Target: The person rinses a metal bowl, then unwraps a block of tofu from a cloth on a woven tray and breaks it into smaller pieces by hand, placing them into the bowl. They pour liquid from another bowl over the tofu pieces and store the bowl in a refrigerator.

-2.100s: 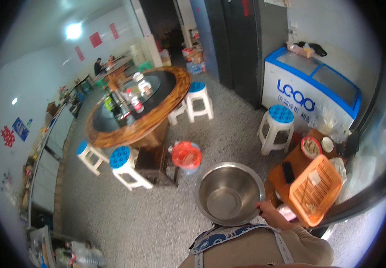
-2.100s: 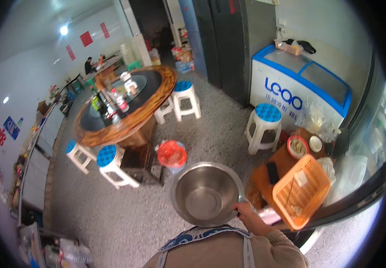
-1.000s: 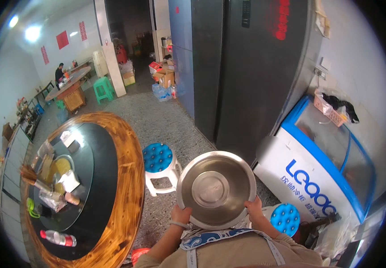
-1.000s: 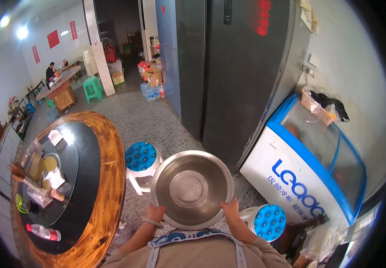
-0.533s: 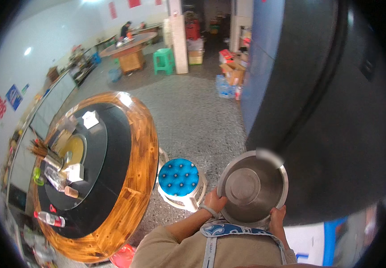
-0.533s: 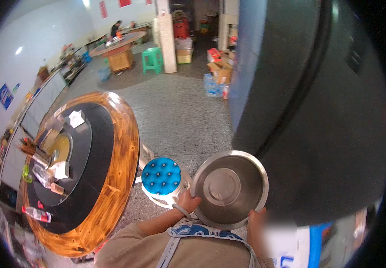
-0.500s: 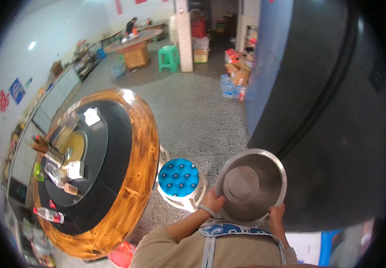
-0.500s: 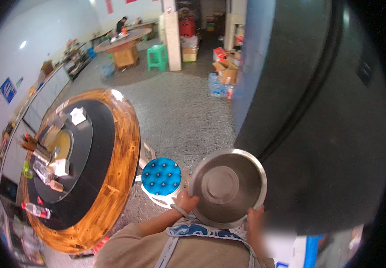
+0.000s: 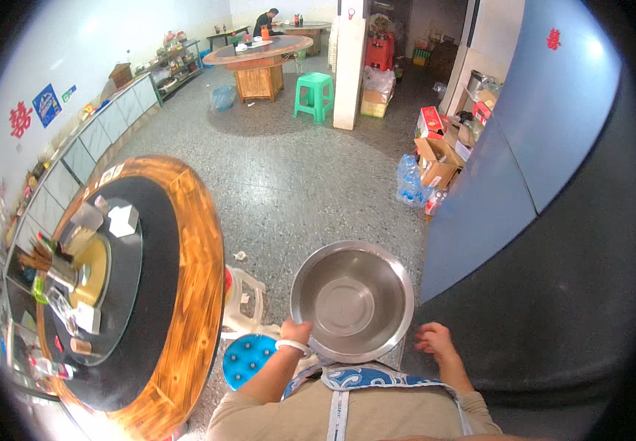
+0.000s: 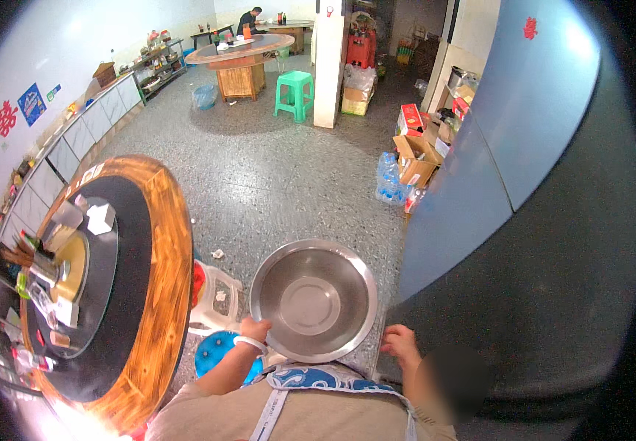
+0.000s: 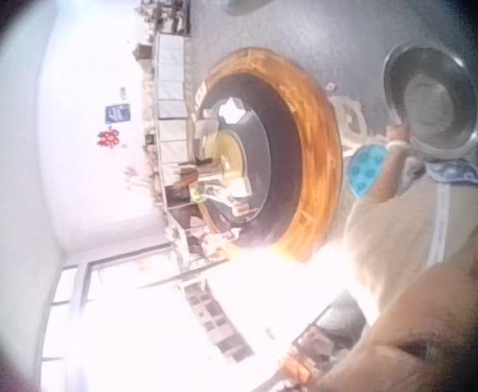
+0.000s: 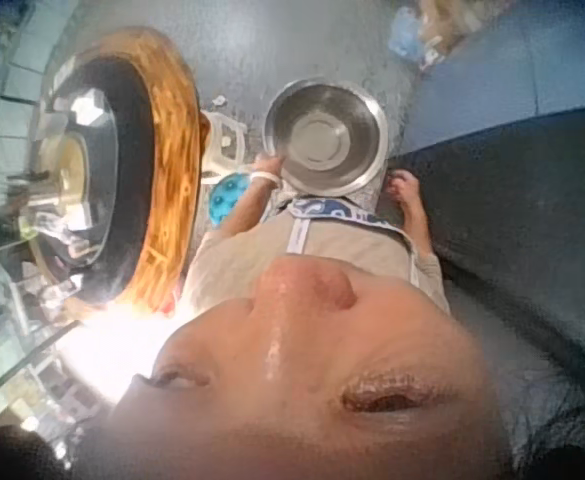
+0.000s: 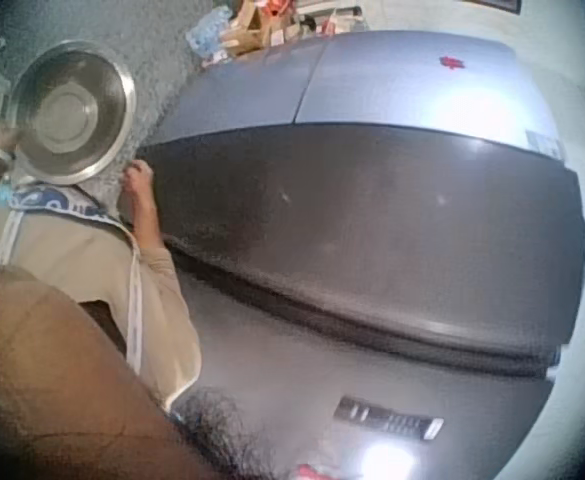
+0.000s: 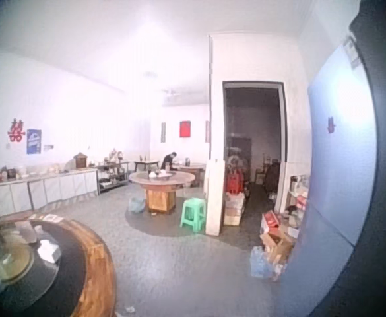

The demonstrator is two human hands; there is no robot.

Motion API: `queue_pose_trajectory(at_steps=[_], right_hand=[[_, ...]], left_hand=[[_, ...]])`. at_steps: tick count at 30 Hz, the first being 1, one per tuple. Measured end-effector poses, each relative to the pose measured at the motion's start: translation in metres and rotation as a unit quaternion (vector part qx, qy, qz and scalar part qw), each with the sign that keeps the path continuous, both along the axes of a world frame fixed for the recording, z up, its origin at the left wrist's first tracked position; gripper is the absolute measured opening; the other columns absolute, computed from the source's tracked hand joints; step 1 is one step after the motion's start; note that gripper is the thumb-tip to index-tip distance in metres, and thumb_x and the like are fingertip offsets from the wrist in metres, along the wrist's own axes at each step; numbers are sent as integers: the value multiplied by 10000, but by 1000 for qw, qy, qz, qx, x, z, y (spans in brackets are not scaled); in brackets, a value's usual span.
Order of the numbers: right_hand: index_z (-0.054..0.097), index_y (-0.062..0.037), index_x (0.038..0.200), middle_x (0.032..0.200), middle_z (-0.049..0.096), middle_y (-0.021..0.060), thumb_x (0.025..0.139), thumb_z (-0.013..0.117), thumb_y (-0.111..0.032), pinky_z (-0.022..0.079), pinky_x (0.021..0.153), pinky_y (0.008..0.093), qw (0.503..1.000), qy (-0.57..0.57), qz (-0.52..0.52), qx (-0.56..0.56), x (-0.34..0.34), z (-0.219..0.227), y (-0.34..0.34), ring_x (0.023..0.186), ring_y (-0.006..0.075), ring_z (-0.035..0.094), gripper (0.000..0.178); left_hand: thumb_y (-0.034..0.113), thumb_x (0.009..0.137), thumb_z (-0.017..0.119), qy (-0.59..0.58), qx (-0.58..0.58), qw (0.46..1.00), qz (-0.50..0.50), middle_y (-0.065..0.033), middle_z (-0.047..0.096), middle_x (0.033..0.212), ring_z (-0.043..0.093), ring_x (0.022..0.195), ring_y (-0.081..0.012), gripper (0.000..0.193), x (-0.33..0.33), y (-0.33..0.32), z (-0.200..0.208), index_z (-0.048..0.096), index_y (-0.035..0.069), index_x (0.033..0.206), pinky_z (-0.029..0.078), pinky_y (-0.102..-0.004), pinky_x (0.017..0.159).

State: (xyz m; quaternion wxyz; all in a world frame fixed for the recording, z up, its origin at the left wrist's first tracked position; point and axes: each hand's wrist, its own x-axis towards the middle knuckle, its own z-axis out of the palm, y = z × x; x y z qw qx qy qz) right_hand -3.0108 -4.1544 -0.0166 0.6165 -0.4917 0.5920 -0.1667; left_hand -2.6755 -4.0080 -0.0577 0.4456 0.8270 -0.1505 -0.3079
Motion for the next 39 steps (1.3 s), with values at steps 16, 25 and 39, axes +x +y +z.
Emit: queue_pose_trajectory(at_steps=[16, 25, 39], right_hand=[[632, -6, 661, 627, 621, 162, 690, 547, -125, 492, 540, 388, 918, 239, 260, -182, 48, -112, -495, 531, 274, 624, 149], [642, -15, 736, 722, 618, 208, 695, 545, -200, 487, 636, 419, 897, 230, 277, -255, 188, -140, -780, 665, 371, 608, 213], [659, 4, 792, 802, 629, 210, 736, 526, -171, 491, 706, 428, 822, 406, 399, -3, 83, -252, -1032, 786, 323, 619, 226]], left_hand=[[92, 613, 596, 207, -34, 921, 328, -165, 602, 718, 589, 558, -291, 261, 76, -382, 3, 569, -95, 793, 460, -419, 412], [36, 602, 583, 134, 17, 896, 423, -167, 627, 819, 612, 698, -287, 319, 188, -575, -14, 589, -114, 884, 484, -376, 611], [132, 657, 618, 259, 17, 954, 153, -139, 587, 648, 546, 467, -252, 192, 312, -1110, 13, 580, -40, 735, 407, -350, 375]])
